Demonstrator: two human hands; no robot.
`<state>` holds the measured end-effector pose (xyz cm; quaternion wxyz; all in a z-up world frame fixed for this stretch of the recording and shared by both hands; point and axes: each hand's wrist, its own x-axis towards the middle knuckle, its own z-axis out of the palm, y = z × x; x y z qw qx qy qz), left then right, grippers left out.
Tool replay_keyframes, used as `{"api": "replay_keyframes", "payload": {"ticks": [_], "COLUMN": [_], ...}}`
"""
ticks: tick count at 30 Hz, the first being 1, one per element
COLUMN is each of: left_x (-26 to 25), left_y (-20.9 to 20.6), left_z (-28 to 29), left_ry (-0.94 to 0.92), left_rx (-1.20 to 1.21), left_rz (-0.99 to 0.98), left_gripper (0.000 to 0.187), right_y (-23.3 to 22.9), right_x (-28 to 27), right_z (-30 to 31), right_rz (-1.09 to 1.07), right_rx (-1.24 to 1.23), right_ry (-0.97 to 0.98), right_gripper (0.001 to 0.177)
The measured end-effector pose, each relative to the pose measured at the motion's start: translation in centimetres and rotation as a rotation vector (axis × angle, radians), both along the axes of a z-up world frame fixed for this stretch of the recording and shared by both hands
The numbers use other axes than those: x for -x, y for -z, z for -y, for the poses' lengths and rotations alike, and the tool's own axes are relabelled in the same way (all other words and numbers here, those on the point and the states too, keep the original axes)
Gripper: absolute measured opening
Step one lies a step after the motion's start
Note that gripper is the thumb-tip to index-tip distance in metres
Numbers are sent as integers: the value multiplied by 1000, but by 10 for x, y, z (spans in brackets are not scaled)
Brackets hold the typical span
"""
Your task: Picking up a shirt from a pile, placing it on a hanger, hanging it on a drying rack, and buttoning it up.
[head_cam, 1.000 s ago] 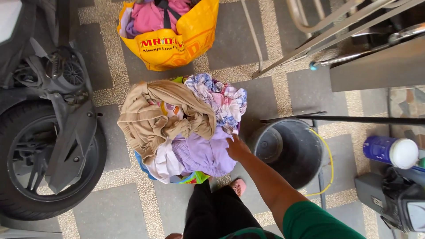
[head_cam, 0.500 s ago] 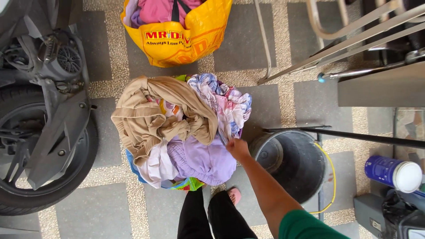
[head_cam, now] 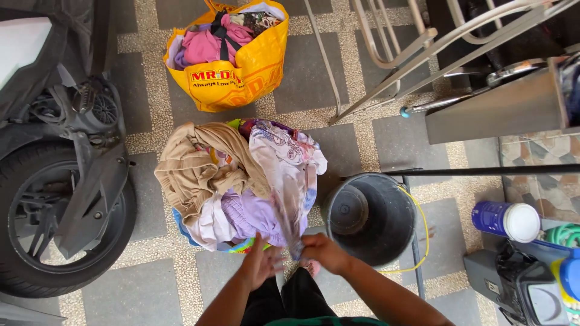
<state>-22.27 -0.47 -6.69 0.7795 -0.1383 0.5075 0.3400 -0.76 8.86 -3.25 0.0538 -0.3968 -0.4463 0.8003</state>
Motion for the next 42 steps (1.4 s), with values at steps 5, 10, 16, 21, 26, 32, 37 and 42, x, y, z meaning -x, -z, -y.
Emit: {"api": "replay_keyframes", "payload": {"ticks": [5,10,16,21,26,32,37,42], "left_x": [-15,0,20,57,59,122,162,160], "left_y": [5,-29,-166,-263,-340,-304,-335,-303], "left_z": [-93,-95,-66,-40,-53,-49,-75,-130], "left_ry": [-84,-158,-33,125,-231,-4,364,152], "left_rx": [13,-146,-354,-520,-457,-971,-1255,-1434], "left_rz": [-181,-378,-226,-219,-250,-635,-1506,-1571], "left_gripper": [72,37,42,79,69,33,19,12], "right_y": [-4,1,-29,-49,-168,-218,-265,-307], "right_x": [13,-24,-30,11,48,2,-85,-114], "right_z": [30,32,1,-17,-24,-56,-47,-5], "right_rz": [11,207,480,-332,-429,-389,-575,-825], "right_rx": [-176,121,465,777,318,-76,-241,-435], "right_ry": [-223,75,765,513,383,804,1125,1043], "right_gripper": [17,29,62,87,40,39,26,54]}}
